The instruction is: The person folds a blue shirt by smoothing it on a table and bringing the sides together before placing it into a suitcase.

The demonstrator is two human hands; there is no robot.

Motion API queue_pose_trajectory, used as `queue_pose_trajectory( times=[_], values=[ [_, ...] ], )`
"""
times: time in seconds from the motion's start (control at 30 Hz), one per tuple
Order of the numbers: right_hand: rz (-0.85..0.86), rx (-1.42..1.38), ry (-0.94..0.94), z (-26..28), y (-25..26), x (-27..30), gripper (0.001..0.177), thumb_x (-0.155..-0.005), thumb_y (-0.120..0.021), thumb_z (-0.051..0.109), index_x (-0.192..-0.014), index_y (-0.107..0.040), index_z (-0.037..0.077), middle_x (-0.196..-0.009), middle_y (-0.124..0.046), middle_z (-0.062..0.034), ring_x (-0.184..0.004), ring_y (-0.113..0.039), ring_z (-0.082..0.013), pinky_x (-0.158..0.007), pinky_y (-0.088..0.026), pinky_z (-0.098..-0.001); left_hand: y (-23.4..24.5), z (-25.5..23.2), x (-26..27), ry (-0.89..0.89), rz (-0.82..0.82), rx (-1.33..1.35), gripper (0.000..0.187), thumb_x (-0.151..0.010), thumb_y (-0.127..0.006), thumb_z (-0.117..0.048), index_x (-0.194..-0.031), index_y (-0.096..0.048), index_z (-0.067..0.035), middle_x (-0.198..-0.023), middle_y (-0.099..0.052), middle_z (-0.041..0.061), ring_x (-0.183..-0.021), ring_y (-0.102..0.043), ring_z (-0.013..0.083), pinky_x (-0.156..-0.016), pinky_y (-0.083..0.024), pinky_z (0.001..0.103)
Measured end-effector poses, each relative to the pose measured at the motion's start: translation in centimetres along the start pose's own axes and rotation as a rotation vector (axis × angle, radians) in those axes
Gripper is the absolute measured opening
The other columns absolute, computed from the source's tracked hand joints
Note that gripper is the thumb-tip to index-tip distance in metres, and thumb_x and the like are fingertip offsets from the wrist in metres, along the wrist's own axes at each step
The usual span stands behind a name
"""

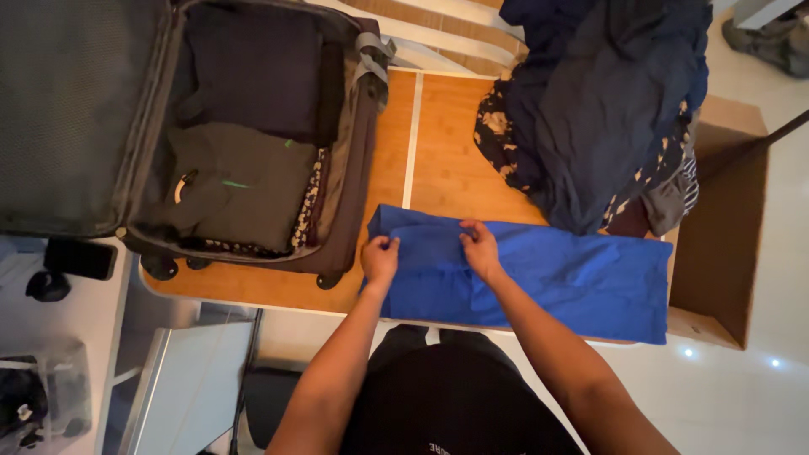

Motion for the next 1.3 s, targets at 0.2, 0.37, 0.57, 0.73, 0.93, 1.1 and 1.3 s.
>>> queue_pose_trajectory(
  times=[0.2,0.37,0.57,0.73,0.93,1.1,1.3],
  values=[
    [0.02,0.088,-0.199,-0.9,0.8,-1.0,0.038,-0.08,-0.08,0.007,-0.116,-0.07,0.012,-0.094,-0.067,-0.0066,-0.082,-0.061,-0.0136,-0.08,-0.055,-0.0285,0.1,-1.5,-1.6,-0.053,0.057,0.027,0.023,-0.092,-0.073,-0.026,-0.091,-0.071,-0.003,-0.081,-0.074,0.014,-0.076,-0.071,0.0305,-0.071,-0.054,0.041],
    [-0.041,0.06,-0.16,0.6,1.0,-1.1,0.037,-0.079,-0.08,0.011,-0.114,-0.069,0.01,-0.1,-0.071,-0.0061,-0.084,-0.064,-0.0144,-0.081,-0.056,-0.03,-0.6,-1.8,-2.6,-0.064,0.061,0.063,0.023,-0.093,-0.07,-0.024,-0.098,-0.071,-0.002,-0.086,-0.075,0.014,-0.08,-0.073,0.03,-0.075,-0.056,0.04],
    [-0.143,0.21,0.076,7.6,3.8,2.3,0.043,-0.082,-0.075,0.016,-0.122,-0.06,0.008,-0.109,-0.066,-0.012,-0.09,-0.066,-0.0274,-0.079,-0.054,-0.0393,0.4,-2.1,-1.4,-0.218,0.006,-0.046,0.032,-0.095,-0.07,-0.021,-0.121,-0.069,-0.003,-0.115,-0.072,0.02,-0.107,-0.067,0.0373,-0.092,-0.053,0.044],
    [0.021,0.6,0.476,11.3,5.3,6.6,0.043,-0.063,-0.079,0.015,-0.104,-0.067,0.01,-0.109,-0.062,-0.0154,-0.101,-0.06,-0.0377,-0.084,-0.047,-0.0493,4.5,-4.0,2.2,-0.03,0.194,-0.246,0.062,-0.071,-0.083,-0.023,-0.127,-0.061,-0.008,-0.116,-0.072,0.012,-0.112,-0.066,0.0336,-0.093,-0.051,0.045],
    [0.065,0.875,0.708,10.1,4.0,7.1,0.036,-0.068,-0.07,0.01,-0.104,-0.071,0.015,-0.112,-0.064,-0.0102,-0.105,-0.059,-0.0297,-0.089,-0.045,-0.0437,5.2,-2.5,3.2,-0.167,0.222,-0.42,0.05,-0.068,-0.076,-0.011,-0.117,-0.066,-0.012,-0.102,-0.076,0.007,-0.103,-0.07,0.0305,-0.092,-0.052,0.043],
    [0.034,0.907,0.784,10.4,4.2,6.3,0.01,-0.076,-0.071,0.017,-0.085,-0.068,0.016,-0.087,-0.061,-0.003,-0.091,-0.058,-0.026,-0.086,-0.044,-0.0447,5.6,-3.0,3.0,-0.276,0.262,-0.464,0.026,-0.075,-0.072,-0.008,-0.1,-0.074,-0.014,-0.095,-0.076,0.009,-0.098,-0.07,0.0303,-0.094,-0.047,0.047],
    [0.149,0.919,0.746,9.4,4.3,7.0,0.013,-0.074,-0.073,0.017,-0.086,-0.069,0.016,-0.088,-0.061,-0.0045,-0.092,-0.059,-0.0281,-0.084,-0.045,-0.0446,5.6,-2.7,3.8,-0.521,0.123,-0.604,0.016,-0.078,-0.069,-0.01,-0.09,-0.077,-0.016,-0.096,-0.073,0.011,-0.105,-0.066,0.0339,-0.093,-0.045,0.05]
  ],
)
Point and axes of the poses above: each hand's wrist, its own x-axis away from the middle knuckle, its own y-axis out of the back of the hand, z = x × y, the point moved 1 cm from there along -x, towards the middle knuckle
